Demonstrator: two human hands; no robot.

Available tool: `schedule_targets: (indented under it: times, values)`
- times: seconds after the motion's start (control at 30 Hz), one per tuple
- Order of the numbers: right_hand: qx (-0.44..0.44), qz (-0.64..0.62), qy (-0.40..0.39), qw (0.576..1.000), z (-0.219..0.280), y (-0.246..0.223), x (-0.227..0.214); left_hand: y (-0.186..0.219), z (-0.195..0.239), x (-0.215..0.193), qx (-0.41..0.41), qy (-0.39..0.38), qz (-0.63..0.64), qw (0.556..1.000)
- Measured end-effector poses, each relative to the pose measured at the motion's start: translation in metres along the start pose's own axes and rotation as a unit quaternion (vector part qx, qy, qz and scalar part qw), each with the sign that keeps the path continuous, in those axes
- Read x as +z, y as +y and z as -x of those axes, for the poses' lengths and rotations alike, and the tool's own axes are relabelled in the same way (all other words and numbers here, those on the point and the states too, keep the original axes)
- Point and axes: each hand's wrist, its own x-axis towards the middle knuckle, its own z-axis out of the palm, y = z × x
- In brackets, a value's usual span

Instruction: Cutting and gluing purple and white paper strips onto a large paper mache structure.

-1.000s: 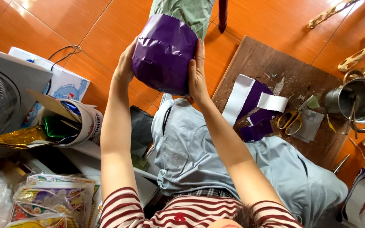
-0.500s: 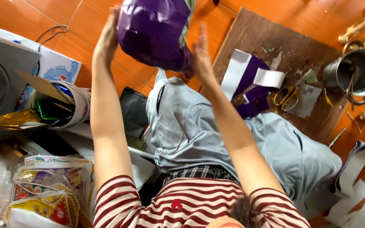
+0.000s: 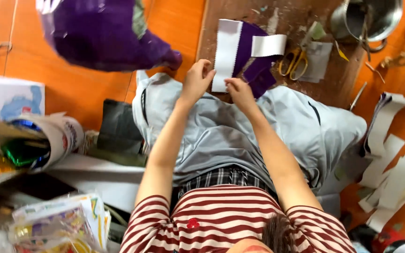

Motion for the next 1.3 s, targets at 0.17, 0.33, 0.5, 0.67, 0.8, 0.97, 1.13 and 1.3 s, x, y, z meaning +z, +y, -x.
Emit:
schedule_targets:
  times: [0.17,0.33,0.5,0.67,0.8,0.97,1.13,1.3]
  values:
    - [-0.131,0.2,-0.017,0.971,-0.005,-0.034,-0.056,-0.031,-0.018,0.07,-0.079,0.027,-0.251,0.964]
    - [-0.168,0.385,0.154,0.894,-0.044,-0.024,-0.199,-0.086,-0.011,0.091,-0.081,0.002,-0.31,0.947]
    - [-0.012,0.619,0.274,0.736,-0.077,0.031,-0.307,-0.08,-0.016,0.092,-0.088,0.054,-0.271,0.957]
    - [0.089,0.683,0.221,0.691,-0.093,0.088,-0.348,-0.099,-0.022,0.09,-0.173,0.018,-0.189,0.966]
    - [0.038,0.675,0.262,0.689,-0.085,0.077,-0.352,-0.085,-0.028,0.084,-0.161,0.038,-0.15,0.975]
    - [0.05,0.332,0.272,0.902,-0.052,0.042,-0.315,-0.085,-0.029,0.08,-0.17,0.082,-0.054,0.98]
    - [0.131,-0.077,0.285,0.946,-0.016,0.005,-0.247,-0.145,-0.026,0.091,-0.243,0.035,0.193,0.95]
    - [0.13,-0.147,0.131,0.972,0.005,-0.003,-0.153,-0.191,-0.021,0.116,-0.264,0.063,0.367,0.89]
